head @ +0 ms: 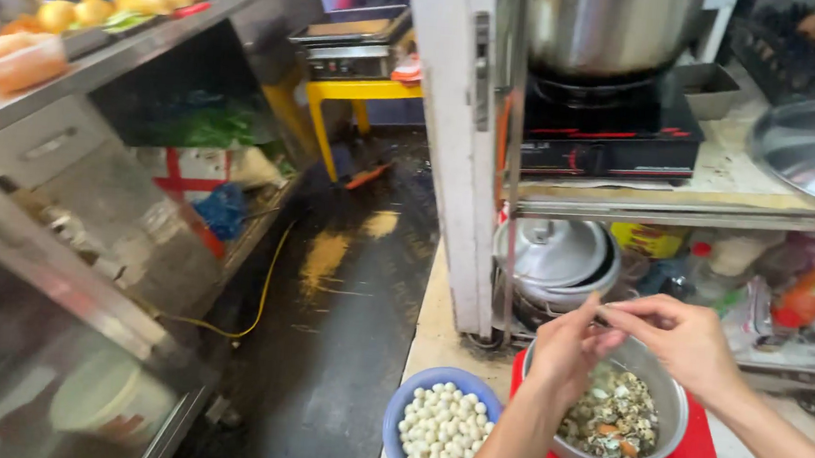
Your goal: Peeling shells off boiled quail eggs and placing them in a bowl.
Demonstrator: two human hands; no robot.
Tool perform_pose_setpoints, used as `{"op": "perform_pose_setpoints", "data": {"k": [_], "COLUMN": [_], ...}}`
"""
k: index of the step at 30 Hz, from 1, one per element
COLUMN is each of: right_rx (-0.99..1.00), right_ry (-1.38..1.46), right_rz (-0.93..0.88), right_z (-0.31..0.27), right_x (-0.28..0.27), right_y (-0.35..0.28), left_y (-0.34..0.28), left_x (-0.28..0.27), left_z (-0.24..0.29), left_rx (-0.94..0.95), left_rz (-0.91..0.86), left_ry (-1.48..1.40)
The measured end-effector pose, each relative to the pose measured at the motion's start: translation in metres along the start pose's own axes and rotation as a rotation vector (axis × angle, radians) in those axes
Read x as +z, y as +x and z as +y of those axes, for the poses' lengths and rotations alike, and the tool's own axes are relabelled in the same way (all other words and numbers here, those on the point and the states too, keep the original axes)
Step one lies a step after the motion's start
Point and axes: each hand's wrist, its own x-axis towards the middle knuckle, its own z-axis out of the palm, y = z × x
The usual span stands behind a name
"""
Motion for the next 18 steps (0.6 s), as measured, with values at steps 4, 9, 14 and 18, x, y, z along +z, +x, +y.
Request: {"op": "perform_pose_setpoints", "data": {"k": [4, 9, 14, 18], "right_rx": [-0.015, -0.046, -0.094, -0.016], "right_ry": [-0.075, -0.199, -0.163, -0.033], "right_rz": [0.032, 0.014, -0.028, -0.005], "right_z": [0.01, 0.061, 0.01, 0.008], "right_x": [0.001, 0.003, 0.012, 0.009], "right_y": [0.002, -0.007, -0.022, -0.032], "left_y": [-0.009, 0.018, -0.015, -0.026], "left_x": [0.004, -0.045, -0.013, 0.004], "left_z": [0.015, -0.008, 0.009, 0.019], "left_rx": [-0.045, -0.006, -0.088, -0.116], "left_rz": [0.053, 0.123, 0.082, 0.124], "left_ry": [0.077, 0.42, 0.294, 0.364]}}
